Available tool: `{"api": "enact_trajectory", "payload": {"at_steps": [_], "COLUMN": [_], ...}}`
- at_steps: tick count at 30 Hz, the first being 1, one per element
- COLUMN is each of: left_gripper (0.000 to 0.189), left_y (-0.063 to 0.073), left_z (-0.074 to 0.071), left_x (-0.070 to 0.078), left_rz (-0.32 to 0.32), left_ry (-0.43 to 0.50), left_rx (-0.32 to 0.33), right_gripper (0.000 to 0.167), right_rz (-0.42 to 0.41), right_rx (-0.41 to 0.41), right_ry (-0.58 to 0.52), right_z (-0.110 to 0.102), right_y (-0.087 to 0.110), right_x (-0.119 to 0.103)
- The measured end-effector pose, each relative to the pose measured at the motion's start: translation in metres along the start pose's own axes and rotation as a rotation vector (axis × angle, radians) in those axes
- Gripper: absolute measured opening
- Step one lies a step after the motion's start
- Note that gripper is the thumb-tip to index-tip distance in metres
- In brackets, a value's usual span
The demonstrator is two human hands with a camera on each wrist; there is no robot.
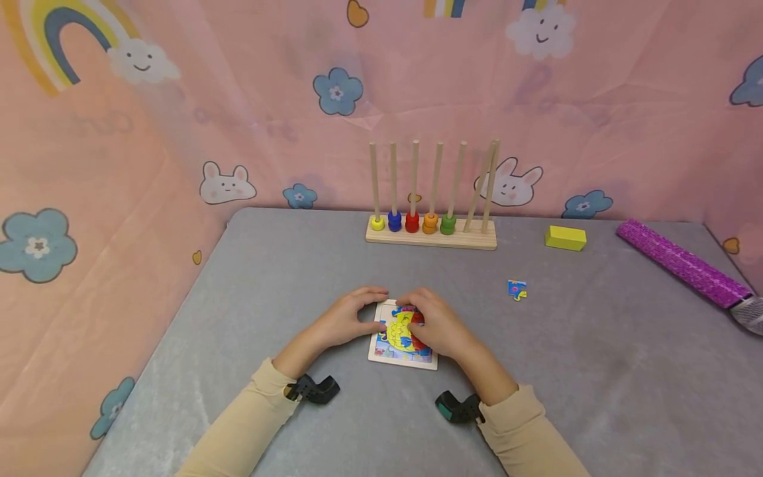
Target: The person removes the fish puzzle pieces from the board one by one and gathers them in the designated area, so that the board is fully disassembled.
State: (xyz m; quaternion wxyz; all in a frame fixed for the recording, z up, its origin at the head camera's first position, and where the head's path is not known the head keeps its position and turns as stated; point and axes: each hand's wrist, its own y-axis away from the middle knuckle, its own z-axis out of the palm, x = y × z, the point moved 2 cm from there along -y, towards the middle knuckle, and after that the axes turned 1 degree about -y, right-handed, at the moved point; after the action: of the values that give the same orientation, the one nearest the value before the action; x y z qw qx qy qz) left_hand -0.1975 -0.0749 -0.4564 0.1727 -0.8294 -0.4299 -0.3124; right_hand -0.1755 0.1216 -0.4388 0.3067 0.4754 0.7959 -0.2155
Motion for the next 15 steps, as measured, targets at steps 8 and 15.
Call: {"api": "enact_trajectory", "payload": {"at_steps": [8,15], "left_gripper": [0.056,0.056], "left_y": [0.0011,0.0008], "left_z": [-0.0007,-0.0016], "left_x": [0.0015,0.0032], "left_rz": [-0.003,-0.009], "left_ry": [-0.002,0.002], "left_rx": [-0.003,-0.004], "right_gripper": [0.036,0.035], "right_rz": [-0.026,-0.013], "right_rx": [-0.007,0.013], "right_ry": [0.023,0.055], "right_z": [-0.0012,-0.0013], "right_y": [0.0001,0.0005], "right_x": [0.0001,0.0009]}}
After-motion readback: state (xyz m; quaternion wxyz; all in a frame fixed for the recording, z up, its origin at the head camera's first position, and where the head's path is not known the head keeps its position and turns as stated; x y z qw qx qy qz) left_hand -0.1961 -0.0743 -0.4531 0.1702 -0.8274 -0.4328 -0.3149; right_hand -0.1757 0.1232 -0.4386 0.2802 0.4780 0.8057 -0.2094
